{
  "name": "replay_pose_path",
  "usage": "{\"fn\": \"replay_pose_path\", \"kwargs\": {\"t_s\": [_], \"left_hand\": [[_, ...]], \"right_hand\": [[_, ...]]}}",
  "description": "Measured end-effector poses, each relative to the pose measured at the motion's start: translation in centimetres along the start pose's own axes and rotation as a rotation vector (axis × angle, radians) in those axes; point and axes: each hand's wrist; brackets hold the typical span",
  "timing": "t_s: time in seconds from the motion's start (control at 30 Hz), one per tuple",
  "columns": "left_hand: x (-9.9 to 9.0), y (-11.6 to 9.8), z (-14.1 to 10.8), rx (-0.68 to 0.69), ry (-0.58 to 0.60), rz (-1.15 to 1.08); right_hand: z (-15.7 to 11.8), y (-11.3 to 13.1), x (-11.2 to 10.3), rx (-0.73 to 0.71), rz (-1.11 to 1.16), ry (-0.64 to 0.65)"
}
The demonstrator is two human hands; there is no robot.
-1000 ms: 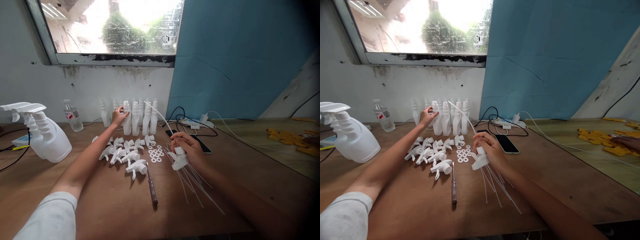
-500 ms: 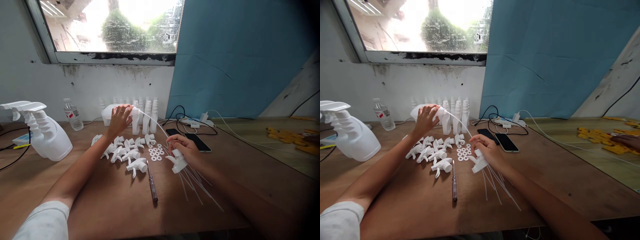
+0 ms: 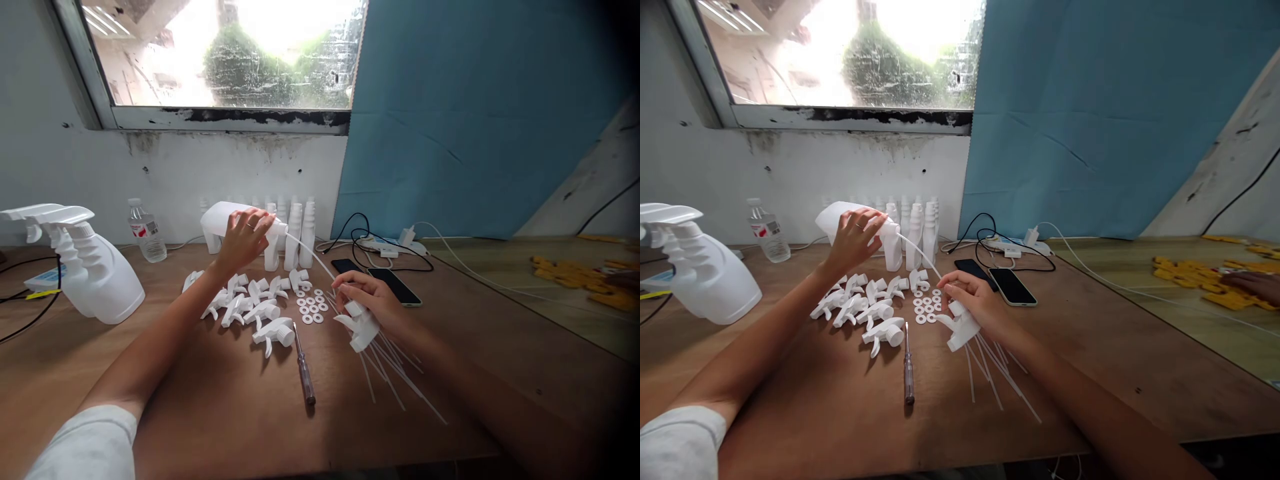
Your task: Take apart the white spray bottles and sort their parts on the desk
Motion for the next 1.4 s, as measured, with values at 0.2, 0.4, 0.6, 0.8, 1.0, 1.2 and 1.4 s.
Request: {"fn": "replay_pose_path", "kwargs": {"t_s": [0.2,0.4,0.6,0.8,1.0,1.2,1.4], "left_hand": [[-2.0,-2.6,1.2,-0.031,0.019,-0.093],[-4.6,-4.2,2.3,-0.153,0.121,-0.260],[-6.7,-5.5,2.7,-0.248,0.214,-0.420],[-8.1,-6.1,2.9,-0.263,0.233,-0.561],[-10.2,-7.6,3.1,-0.210,0.251,-0.660],[-11.6,-9.6,2.8,-0.184,0.329,-0.910],[-12.4,-10.4,2.5,-0.215,0.397,-1.068]], "right_hand": [[0.4,4.6,-1.1,0.059,0.455,0.257],[1.0,8.5,-0.7,-0.143,0.355,0.154],[1.2,11.1,0.4,-0.380,0.235,0.066],[1.6,11.4,-0.3,-0.299,0.166,0.030],[2.8,10.6,-0.3,-0.444,0.057,-0.143],[2.4,10.8,0.6,-0.534,0.014,-0.178],[1.3,10.4,2.1,-0.479,-0.073,0.023]]}}
Point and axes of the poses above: each hand's wrist, its own z-axis towards the middle knuckle, its own x-axis out of the palm, y = z × x, and after that the axes turned 4 degrees about -z, right-handed
